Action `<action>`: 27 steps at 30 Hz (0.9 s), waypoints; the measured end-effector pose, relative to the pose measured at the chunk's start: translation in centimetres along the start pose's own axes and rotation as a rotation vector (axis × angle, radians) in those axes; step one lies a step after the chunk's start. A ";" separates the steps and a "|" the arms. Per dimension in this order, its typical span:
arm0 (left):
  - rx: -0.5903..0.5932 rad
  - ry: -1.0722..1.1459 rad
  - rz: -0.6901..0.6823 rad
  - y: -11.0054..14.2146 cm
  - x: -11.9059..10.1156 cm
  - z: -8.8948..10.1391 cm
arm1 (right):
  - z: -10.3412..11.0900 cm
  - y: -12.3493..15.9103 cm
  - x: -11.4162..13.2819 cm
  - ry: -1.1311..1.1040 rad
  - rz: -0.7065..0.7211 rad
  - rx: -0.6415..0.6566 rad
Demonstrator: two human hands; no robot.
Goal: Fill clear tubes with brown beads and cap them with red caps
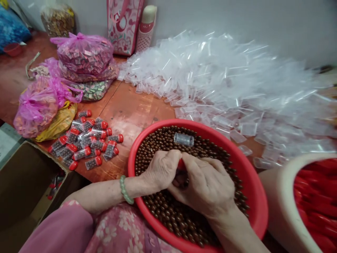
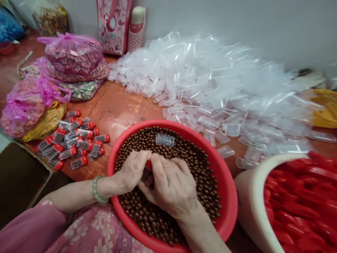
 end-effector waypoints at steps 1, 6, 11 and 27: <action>-0.015 -0.038 -0.040 0.2 -0.3 0.3 | 0.1 -0.2 0.2 -0.010 -0.014 0.002; 0.005 -0.127 -0.235 1.4 -1.1 4.1 | -0.5 -0.8 0.9 -0.090 -0.083 0.099; -0.399 -0.969 -0.359 1.9 0.5 12.5 | -1.2 0.4 -0.9 -0.044 -0.178 0.206; -0.084 -0.864 -0.766 -8.6 -3.1 6.0 | -2.8 2.4 -7.6 -0.011 -0.645 0.414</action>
Point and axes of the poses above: each hand's wrist, its own y-axis away from the middle knuckle, its own z-axis out of the back of the hand, x = y × z, the point moved 3 cm from there along -y, towards the middle knuckle, and after that the axes turned 8 degrees about -x, right-handed, at the moved point
